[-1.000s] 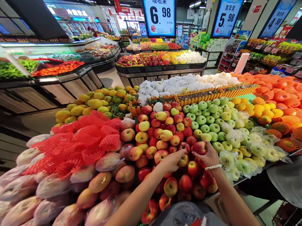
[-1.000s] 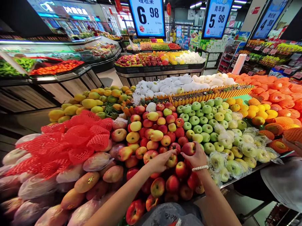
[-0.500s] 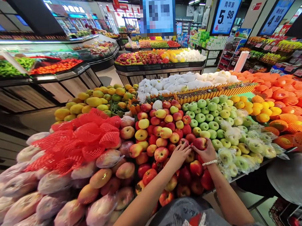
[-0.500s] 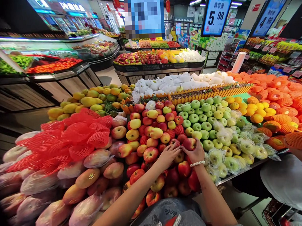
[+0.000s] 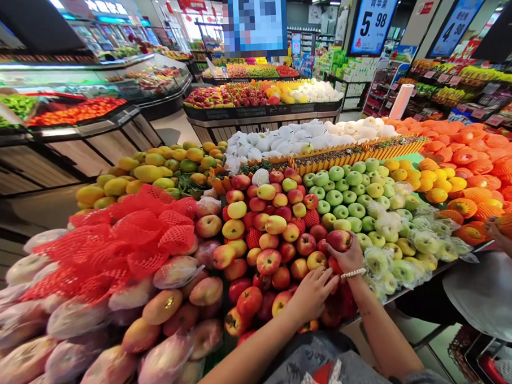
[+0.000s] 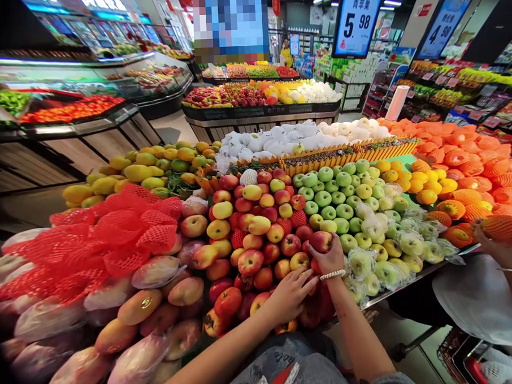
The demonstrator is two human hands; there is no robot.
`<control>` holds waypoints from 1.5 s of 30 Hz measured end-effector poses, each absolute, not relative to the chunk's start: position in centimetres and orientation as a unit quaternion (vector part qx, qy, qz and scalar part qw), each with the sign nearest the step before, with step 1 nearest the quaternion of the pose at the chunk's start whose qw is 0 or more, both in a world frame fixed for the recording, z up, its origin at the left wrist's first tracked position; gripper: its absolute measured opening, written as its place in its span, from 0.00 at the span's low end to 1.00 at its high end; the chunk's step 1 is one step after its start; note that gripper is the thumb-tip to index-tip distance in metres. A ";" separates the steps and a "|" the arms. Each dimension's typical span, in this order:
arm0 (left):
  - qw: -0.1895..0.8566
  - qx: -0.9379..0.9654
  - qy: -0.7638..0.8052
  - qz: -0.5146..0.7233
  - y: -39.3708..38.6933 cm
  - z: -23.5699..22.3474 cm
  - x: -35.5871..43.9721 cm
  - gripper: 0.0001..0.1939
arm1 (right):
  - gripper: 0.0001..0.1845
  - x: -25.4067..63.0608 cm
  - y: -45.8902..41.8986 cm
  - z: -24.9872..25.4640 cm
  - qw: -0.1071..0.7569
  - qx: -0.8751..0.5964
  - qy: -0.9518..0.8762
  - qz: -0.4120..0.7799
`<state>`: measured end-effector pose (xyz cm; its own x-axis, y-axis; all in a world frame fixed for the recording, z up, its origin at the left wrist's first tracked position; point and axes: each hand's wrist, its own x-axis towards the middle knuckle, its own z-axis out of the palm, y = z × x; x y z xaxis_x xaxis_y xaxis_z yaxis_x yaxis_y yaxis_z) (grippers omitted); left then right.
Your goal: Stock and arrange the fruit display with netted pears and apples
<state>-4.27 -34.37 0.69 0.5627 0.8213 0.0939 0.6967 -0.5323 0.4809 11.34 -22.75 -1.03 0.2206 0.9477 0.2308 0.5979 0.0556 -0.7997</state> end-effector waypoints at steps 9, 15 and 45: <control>0.209 0.657 0.632 0.355 -34.7 -0.5 -8.3 0.31 | 0.52 11.1 -23.1 -1.1 0.445 -0.638 -0.602 0.183; 0.129 0.713 0.668 0.173 -34.5 -1.3 -11.3 0.29 | 0.50 10.1 -23.0 -0.6 0.449 -0.628 -0.610 0.179; 0.189 0.751 0.614 0.152 -36.1 -3.8 3.4 0.41 | 0.48 20.3 -22.9 2.9 0.471 -0.604 -0.620 0.172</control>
<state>3.35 -36.10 -3.85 0.1990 0.9800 -0.0040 0.8650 -0.1738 0.4706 20.31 -22.91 2.86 0.1714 0.9108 0.3755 0.5863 0.2120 -0.7819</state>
